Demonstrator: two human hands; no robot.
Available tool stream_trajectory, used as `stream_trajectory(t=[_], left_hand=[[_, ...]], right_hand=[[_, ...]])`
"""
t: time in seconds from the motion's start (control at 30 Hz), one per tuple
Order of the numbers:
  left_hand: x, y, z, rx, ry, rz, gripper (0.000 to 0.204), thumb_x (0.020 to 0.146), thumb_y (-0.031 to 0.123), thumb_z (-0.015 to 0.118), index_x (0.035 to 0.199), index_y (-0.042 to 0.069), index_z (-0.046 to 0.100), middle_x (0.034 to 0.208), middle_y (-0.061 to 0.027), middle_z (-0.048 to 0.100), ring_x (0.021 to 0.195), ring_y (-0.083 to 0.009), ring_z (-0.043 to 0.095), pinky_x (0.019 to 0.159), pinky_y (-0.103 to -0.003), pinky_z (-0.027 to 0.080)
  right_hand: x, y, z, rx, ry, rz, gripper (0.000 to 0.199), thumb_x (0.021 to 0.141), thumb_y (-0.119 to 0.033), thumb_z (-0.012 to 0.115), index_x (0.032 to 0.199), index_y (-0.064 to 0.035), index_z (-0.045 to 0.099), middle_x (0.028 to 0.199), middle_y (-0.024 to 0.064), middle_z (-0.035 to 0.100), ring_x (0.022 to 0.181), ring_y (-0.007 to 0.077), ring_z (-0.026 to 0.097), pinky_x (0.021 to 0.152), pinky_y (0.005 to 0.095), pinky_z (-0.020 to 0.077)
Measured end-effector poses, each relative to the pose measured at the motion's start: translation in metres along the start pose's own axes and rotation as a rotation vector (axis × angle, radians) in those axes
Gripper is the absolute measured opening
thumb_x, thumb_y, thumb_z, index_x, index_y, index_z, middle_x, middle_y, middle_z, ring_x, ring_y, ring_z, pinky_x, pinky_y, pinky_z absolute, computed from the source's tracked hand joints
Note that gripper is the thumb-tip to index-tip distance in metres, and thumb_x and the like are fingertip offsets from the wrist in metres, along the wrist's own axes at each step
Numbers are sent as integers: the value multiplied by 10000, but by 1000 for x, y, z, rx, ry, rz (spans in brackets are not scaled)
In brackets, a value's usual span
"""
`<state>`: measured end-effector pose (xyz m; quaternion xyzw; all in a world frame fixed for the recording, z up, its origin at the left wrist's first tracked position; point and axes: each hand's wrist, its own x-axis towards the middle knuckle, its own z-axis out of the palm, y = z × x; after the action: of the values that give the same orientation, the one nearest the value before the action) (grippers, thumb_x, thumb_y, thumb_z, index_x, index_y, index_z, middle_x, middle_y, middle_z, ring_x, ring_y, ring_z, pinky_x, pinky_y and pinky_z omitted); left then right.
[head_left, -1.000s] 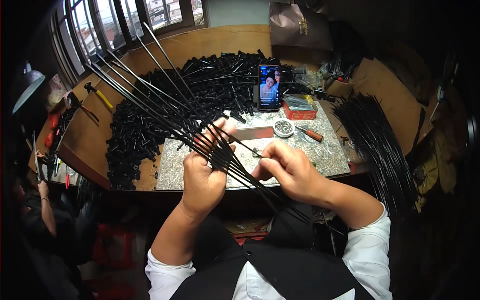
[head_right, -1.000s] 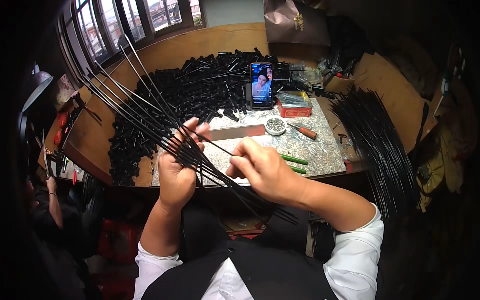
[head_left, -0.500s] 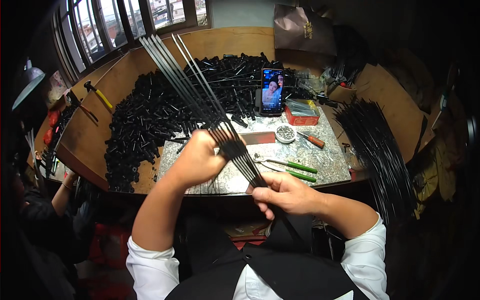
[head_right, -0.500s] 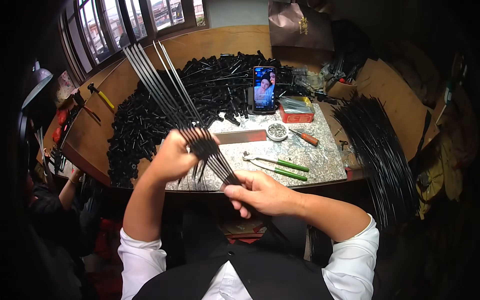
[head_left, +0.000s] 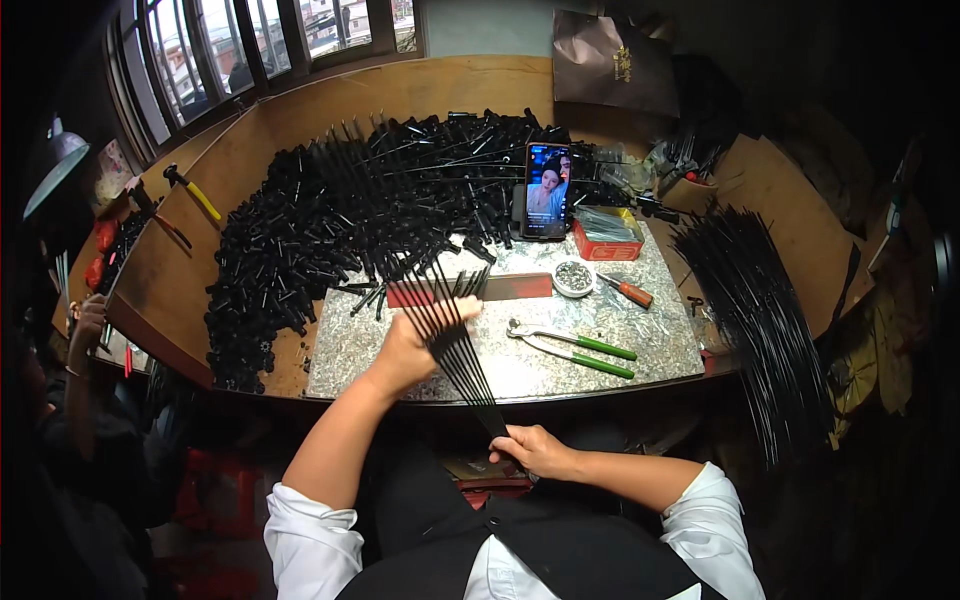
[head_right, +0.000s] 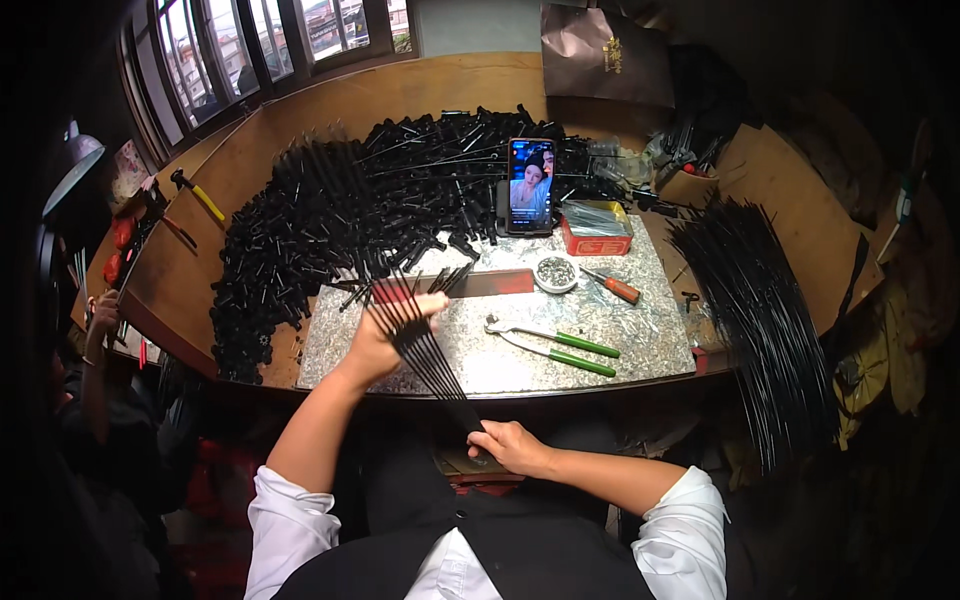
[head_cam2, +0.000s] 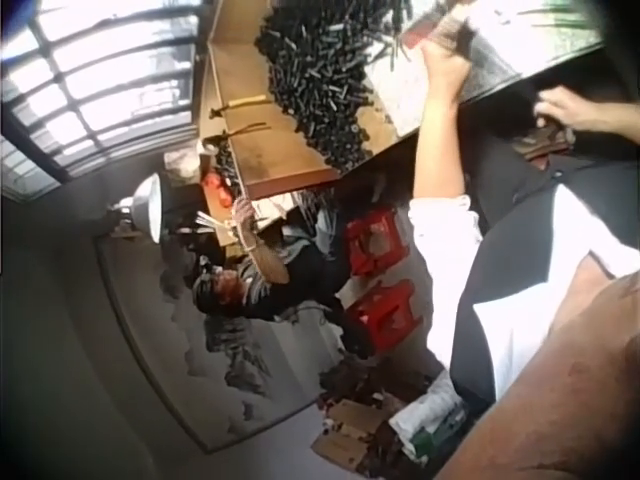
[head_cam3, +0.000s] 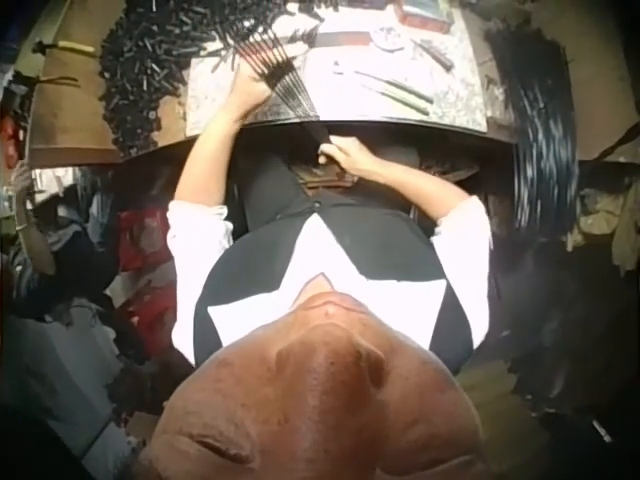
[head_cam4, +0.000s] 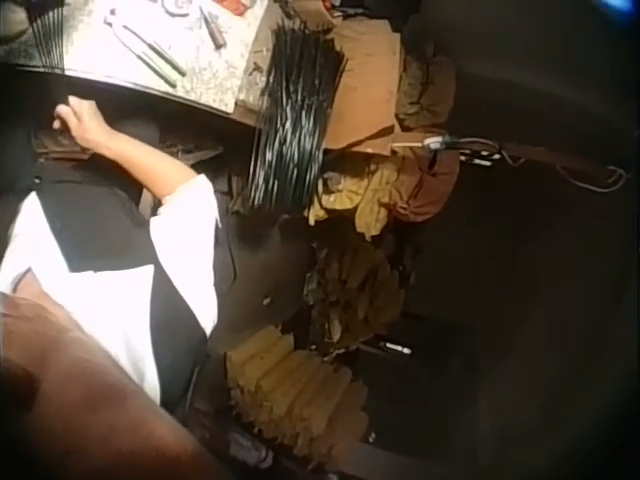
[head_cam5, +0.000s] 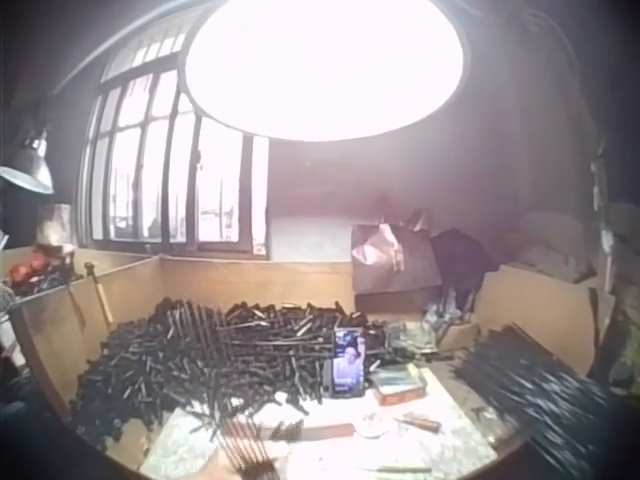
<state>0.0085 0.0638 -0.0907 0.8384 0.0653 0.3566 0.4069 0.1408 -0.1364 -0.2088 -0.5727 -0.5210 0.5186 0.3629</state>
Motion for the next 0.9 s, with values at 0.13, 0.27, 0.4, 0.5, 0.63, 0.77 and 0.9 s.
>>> stream_trajectory(t=[0.13,0.27,0.4,0.5,0.63,0.77,0.9], left_hand=[[-21,19,0,352,-369,47,615,713,-16,678,1288,111,501,1383,-106,446,1348,-332,313,1088,-423,295],[-42,23,0,531,-519,12,804,677,176,771,1385,153,390,1485,-156,248,1382,-389,191,1098,-467,255],[-50,9,16,693,-535,80,872,712,506,706,1414,142,337,1480,-216,215,1376,-416,179,1101,-517,198],[-49,-4,32,759,-527,17,862,759,533,648,1407,70,319,1481,-237,192,1379,-406,174,1103,-504,204],[-50,-19,40,700,-490,53,854,770,521,646,1387,23,328,1462,-229,245,1371,-380,216,1105,-489,225],[-49,-19,43,718,-485,108,833,769,527,643,1360,12,364,1443,-186,316,1363,-345,259,1110,-474,223],[-54,-15,38,786,-502,121,812,769,565,617,1361,57,393,1416,-118,393,1365,-320,268,1102,-494,223]], right_hand=[[16,52,0,-122,36,-72,248,957,-233,492,981,-21,619,855,84,670,780,156,625,727,294,488],[37,84,1,-260,46,29,317,959,-297,481,1053,-32,627,947,149,665,898,241,636,804,334,478],[58,120,2,-388,24,70,374,958,-331,458,1168,-49,584,1094,201,623,1028,343,588,886,392,444],[73,151,3,-492,18,-29,390,959,-287,444,1251,-38,514,1208,221,558,1109,369,533,944,402,413],[89,192,3,-524,43,-96,418,956,-266,440,1293,-21,460,1272,229,507,1172,378,484,989,404,381],[89,195,2,-515,97,-77,435,920,-331,485,1246,-46,524,1239,241,526,1148,403,492,962,422,403],[68,138,1,-552,80,88,464,900,-354,518,1217,-15,534,1168,255,566,1083,414,535,930,430,426]])
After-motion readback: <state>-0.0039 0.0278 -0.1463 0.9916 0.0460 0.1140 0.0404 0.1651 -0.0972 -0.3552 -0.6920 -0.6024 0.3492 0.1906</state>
